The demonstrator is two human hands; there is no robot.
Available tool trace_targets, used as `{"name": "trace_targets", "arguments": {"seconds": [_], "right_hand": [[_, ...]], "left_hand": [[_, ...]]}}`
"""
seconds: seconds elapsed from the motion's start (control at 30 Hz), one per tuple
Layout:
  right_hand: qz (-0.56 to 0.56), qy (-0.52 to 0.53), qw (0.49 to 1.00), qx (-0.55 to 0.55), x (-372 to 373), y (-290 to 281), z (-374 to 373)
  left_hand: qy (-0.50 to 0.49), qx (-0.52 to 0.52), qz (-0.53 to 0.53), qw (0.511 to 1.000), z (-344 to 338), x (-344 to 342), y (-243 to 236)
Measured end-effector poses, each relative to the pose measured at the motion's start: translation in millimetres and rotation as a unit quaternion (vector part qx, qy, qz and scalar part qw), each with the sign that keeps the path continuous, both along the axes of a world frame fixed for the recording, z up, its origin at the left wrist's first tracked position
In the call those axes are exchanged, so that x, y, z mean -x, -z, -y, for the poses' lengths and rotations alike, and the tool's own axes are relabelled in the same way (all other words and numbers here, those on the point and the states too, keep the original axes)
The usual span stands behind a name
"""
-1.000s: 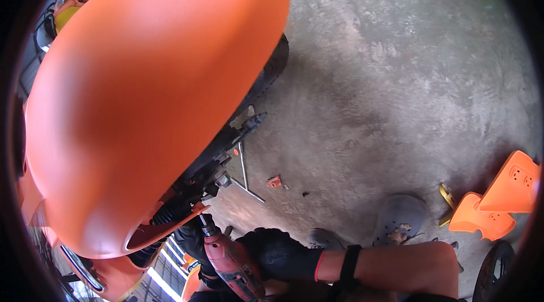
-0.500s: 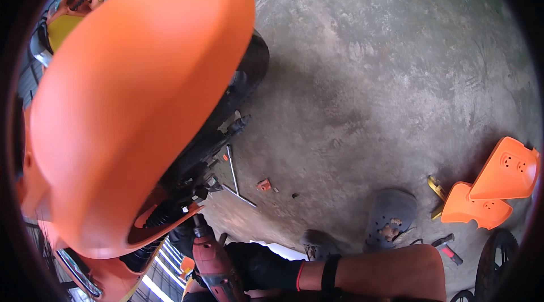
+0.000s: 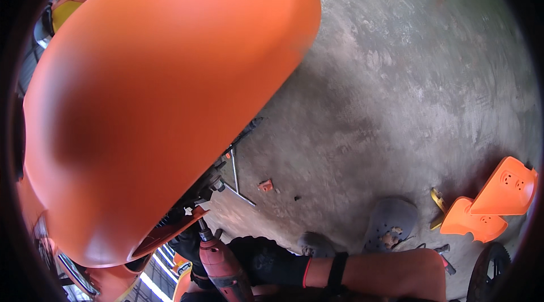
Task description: The person uses a cordless impact driver and a hammer to remove and install an orange plastic cover on the rear of a yellow and orange scooter. They remove screws, tap the cover with a hammer, and then reinstall the cover with screws.
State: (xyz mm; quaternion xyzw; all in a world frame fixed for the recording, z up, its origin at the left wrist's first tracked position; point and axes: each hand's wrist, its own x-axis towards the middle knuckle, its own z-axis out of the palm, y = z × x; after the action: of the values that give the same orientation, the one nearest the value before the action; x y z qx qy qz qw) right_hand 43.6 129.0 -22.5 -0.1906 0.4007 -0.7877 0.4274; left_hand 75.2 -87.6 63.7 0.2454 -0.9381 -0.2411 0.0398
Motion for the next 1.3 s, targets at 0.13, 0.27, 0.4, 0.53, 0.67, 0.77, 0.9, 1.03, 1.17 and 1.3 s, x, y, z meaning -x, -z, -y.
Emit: {"name": "trace_targets", "arguments": {"seconds": [0.13,0.27,0.4,0.53,0.67,0.77,0.9,1.03,1.17,1.3], "right_hand": [[-0.048,0.017,0.998,-0.026,4,-4,-1],[-0.04,-0.011,0.998,0.05,9,-5,-12],[-0.105,-0.126,0.986,0.042,16,-7,-18],[-0.202,-0.017,0.979,-0.032,10,-8,-18],[-0.192,0.151,0.967,-0.065,-7,3,-10],[-0.159,0.156,0.974,-0.04,-15,5,-7],[-0.201,0.126,0.968,-0.084,-10,-1,-14],[-0.168,0.131,0.977,-0.012,12,0,-26],[-0.024,0.096,0.991,0.093,28,3,-38],[-0.112,0.123,0.986,-0.007,41,7,-46]], "left_hand": [[-0.003,-0.001,0.0,1.0,-1,0,1],[-0.011,-0.001,-0.001,1.0,-3,-2,1],[-0.016,-0.002,-0.002,1.0,-5,-2,2],[-0.018,-0.004,-0.001,1.0,-5,1,1],[-0.018,-0.004,-0.001,1.0,-6,1,2],[-0.019,-0.003,-0.001,1.0,-7,1,3],[-0.02,-0.006,-0.005,1.0,-6,0,5],[-0.017,-0.006,-0.011,1.0,-5,2,5],[-0.018,-0.005,-0.012,1.0,-4,5,4],[-0.013,-0.009,-0.018,1.0,-3,8,5]]}}
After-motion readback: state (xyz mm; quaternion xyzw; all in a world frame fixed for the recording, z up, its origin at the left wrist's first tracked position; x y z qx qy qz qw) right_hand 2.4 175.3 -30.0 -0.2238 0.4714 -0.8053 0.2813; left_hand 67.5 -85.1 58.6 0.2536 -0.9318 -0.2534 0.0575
